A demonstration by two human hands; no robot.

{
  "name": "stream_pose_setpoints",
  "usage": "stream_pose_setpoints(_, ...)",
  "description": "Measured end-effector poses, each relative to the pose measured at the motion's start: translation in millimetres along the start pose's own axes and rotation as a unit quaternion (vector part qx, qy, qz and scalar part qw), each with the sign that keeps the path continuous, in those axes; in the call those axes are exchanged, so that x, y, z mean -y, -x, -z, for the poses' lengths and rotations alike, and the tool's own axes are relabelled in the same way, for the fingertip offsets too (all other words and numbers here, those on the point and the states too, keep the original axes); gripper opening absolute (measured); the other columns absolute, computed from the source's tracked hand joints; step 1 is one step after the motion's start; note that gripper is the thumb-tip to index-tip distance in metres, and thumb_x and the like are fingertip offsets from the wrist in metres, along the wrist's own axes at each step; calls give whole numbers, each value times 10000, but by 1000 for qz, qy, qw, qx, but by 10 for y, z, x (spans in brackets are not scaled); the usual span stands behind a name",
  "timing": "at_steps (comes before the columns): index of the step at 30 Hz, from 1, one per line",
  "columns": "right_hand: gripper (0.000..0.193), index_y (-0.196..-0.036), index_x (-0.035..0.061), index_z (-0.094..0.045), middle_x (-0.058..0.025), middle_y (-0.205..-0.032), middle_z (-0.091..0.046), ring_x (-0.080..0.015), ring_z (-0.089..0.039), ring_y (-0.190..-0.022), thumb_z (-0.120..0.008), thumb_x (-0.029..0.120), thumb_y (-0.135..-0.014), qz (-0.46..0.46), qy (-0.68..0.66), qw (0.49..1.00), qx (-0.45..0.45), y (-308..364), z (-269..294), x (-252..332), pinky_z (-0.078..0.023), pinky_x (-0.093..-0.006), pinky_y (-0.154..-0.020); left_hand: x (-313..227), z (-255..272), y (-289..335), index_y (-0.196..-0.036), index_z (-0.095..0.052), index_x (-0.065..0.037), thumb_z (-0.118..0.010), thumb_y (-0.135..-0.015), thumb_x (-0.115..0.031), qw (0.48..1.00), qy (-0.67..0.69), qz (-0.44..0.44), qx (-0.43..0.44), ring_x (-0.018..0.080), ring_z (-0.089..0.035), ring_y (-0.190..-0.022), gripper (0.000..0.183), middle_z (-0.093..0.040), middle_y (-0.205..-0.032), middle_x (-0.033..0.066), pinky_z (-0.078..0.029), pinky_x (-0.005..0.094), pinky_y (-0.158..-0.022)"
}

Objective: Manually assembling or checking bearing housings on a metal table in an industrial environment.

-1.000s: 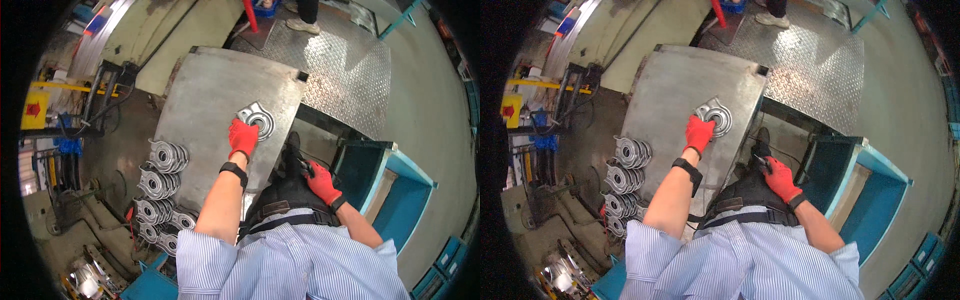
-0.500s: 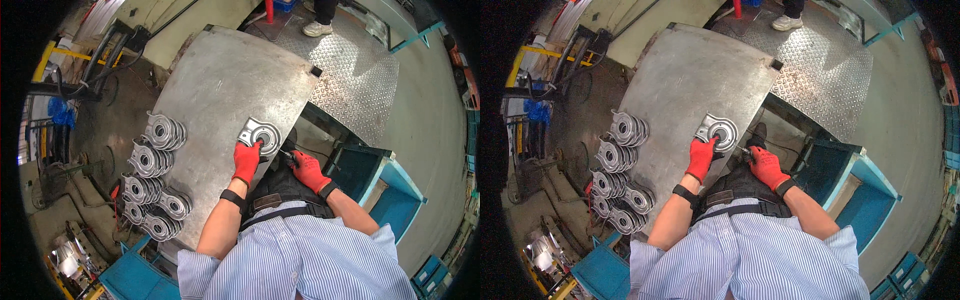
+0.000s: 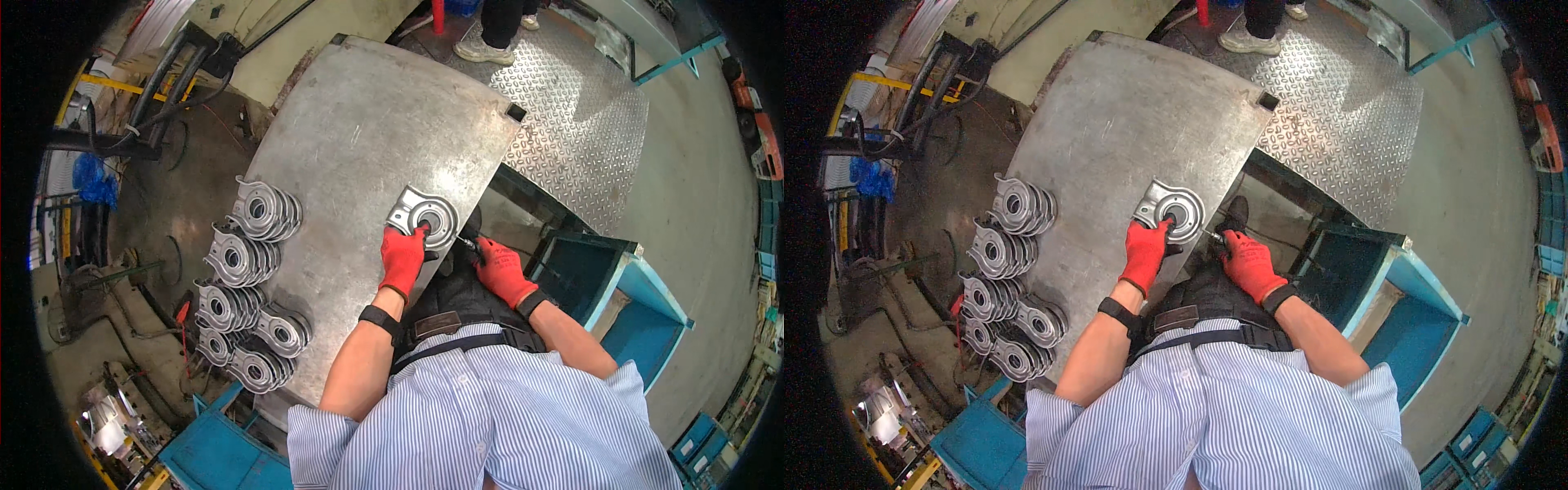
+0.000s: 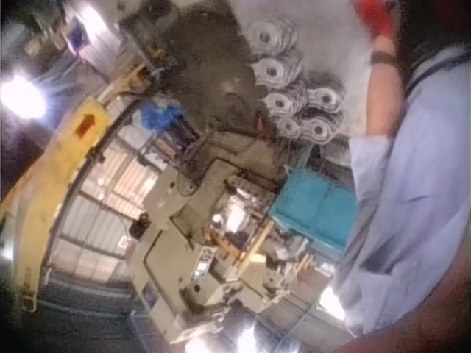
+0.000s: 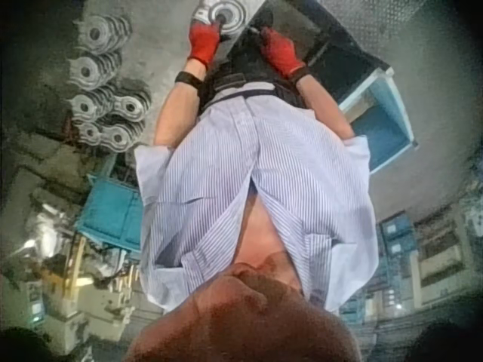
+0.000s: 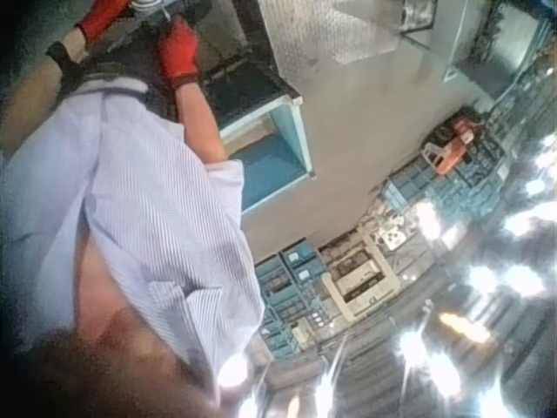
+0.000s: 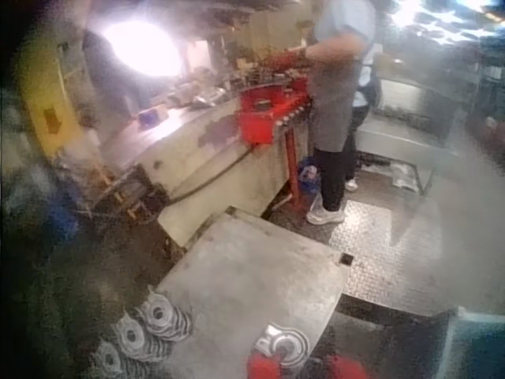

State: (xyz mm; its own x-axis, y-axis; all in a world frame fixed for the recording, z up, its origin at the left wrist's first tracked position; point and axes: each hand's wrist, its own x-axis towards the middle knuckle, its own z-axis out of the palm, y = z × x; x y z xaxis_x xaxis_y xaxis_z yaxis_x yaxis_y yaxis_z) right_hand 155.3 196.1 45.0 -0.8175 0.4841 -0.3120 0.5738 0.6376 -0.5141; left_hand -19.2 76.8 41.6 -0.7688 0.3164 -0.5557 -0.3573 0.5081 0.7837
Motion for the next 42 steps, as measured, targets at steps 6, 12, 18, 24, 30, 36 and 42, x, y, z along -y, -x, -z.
stream_pose_setpoints(6,441,-1173,67,-523,-159,-1071,-607,-339,-585,-979,-635,209,-771,29,7,999,-14,-10,-40,-38,-477,-413,-817,41,-6,-6,-1047,-557,39,-739,-728,-256,1000,25,4,6,343,-637,-916,470,-649,-951,224,-498,399,-762)
stream_pose_setpoints(12,394,-1131,76,-525,-144,-1031,-599,-331,-587,-955,-630,223,-781,49,22,998,-31,-39,-12,-39,-480,-431,-780,-74,2,41,-1053,-537,54,-743,-715,-298,993,-97,-47,-47,370,-613,-961,530,-637,-985,242,-479,406,-806)
stream_pose_setpoints(18,404,-1139,75,-524,-142,-1029,-599,-331,-588,-953,-631,232,-784,47,27,998,-20,-45,14,-30,-483,-427,-777,56,-1,-31,-1062,-534,52,-739,-716,-302,995,-85,-35,-48,376,-599,-986,537,-628,-1013,242,-472,411,-819)
stream_pose_setpoints(24,393,-1125,76,-526,-140,-1029,-598,-333,-589,-943,-631,230,-779,62,23,997,-31,-29,10,-44,-484,-433,-766,-54,-1,37,-1075,-534,36,-733,-719,-301,991,-118,-41,-48,382,-593,-990,529,-625,-1020,236,-468,416,-822)
stream_pose_setpoints(30,384,-1116,79,-528,-146,-1022,-603,-336,-593,-927,-628,214,-771,65,15,998,-14,-18,31,-28,-483,-437,-766,21,18,9,-1086,-536,31,-733,-719,-296,995,-87,-31,-39,366,-598,-996,529,-630,-1028,226,-469,409,-829)
stream_pose_setpoints(36,381,-1110,69,-533,-151,-1017,-605,-341,-593,-934,-630,203,-767,62,12,998,-17,-53,28,-67,-483,-428,-764,-112,7,65,-1093,-541,25,-737,-715,-287,992,-103,-54,-43,344,-606,-997,528,-638,-1031,208,-475,391,-828)
stream_pose_setpoints(42,381,-1109,77,-530,-146,-1008,-607,-335,-595,-928,-629,210,-766,71,16,997,-38,-39,-11,-50,-484,-431,-756,-150,47,94,-1073,-561,24,-733,-722,-279,997,-69,-22,-12,334,-613,-986,495,-641,-1023,206,-476,383,-818)
